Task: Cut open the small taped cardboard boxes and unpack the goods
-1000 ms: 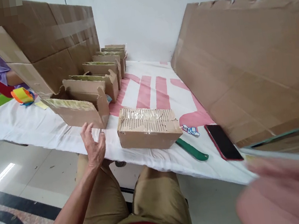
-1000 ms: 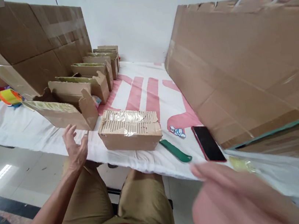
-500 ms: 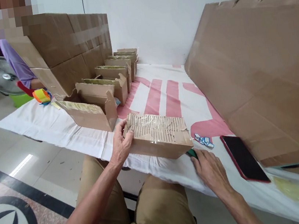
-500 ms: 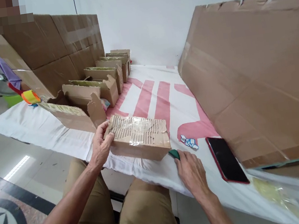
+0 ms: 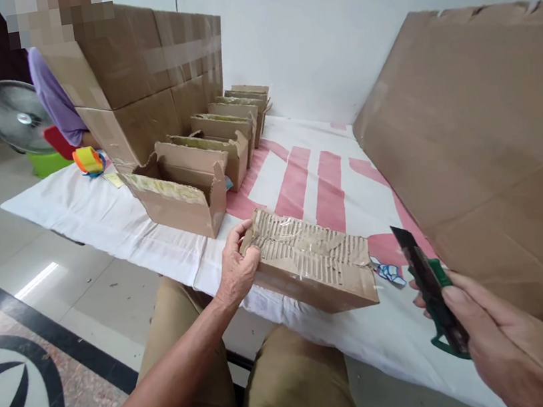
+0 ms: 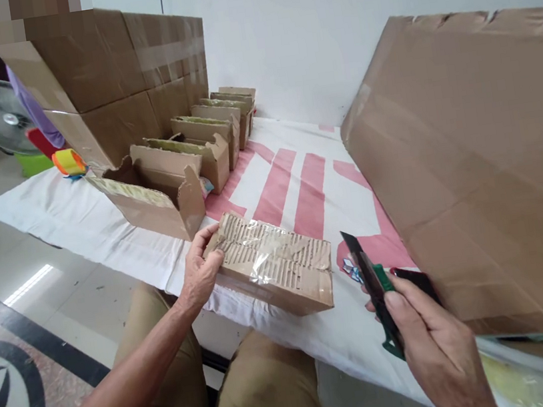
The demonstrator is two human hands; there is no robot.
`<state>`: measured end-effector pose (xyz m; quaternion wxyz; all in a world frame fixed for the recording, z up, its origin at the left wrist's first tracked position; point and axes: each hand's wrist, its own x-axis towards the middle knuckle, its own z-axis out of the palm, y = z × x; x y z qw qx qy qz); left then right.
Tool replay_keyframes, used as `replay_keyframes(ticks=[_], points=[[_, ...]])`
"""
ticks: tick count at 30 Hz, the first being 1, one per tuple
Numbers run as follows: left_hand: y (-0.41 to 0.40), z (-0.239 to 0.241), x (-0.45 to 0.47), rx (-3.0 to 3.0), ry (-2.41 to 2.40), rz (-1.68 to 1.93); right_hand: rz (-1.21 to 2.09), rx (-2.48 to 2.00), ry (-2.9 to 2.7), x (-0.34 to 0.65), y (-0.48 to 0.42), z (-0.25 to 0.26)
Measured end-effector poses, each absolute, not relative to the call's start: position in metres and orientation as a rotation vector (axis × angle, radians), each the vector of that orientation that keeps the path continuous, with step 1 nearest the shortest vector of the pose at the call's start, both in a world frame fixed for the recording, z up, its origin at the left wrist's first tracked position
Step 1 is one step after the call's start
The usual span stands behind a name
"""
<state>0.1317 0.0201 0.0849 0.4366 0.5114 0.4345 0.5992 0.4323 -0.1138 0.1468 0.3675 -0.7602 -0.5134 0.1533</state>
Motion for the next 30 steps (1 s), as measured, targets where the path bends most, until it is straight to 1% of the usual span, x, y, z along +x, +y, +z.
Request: replay_keyframes(ticks=[3,5,8,12,19,26,30], points=[[0.022,0.083,0.134,1.237,1.086,1.507,0.338,-1.854,-1.601,0.407,-0.095,0.178],[0.022,0.079,0.136,1.225,1.09,1.519,0.384,-1.765,-1.796,0.39,-0.078,0.19],[0.024,0.071,0.137,1.196,1.048,1.541,0.499,-1.663,-1.978,0.367,-0.053,0.195],[0.027,0.063,0.138,1.136,0.974,1.596,0.497,-1.608,-2.149,0.352,-0.024,0.194],[0.029,0.064,0.142,1.177,1.001,1.611,0.409,-1.584,-2.411,0.336,-0.007,0.207],[0.027,0.065,0.144,1.302,1.071,1.601,0.226,-1.619,-2.655,0.344,-0.002,0.206],[0.026,0.066,0.142,1.295,1.105,1.607,0.082,-1.674,-2.835,0.335,0.0,0.22]])
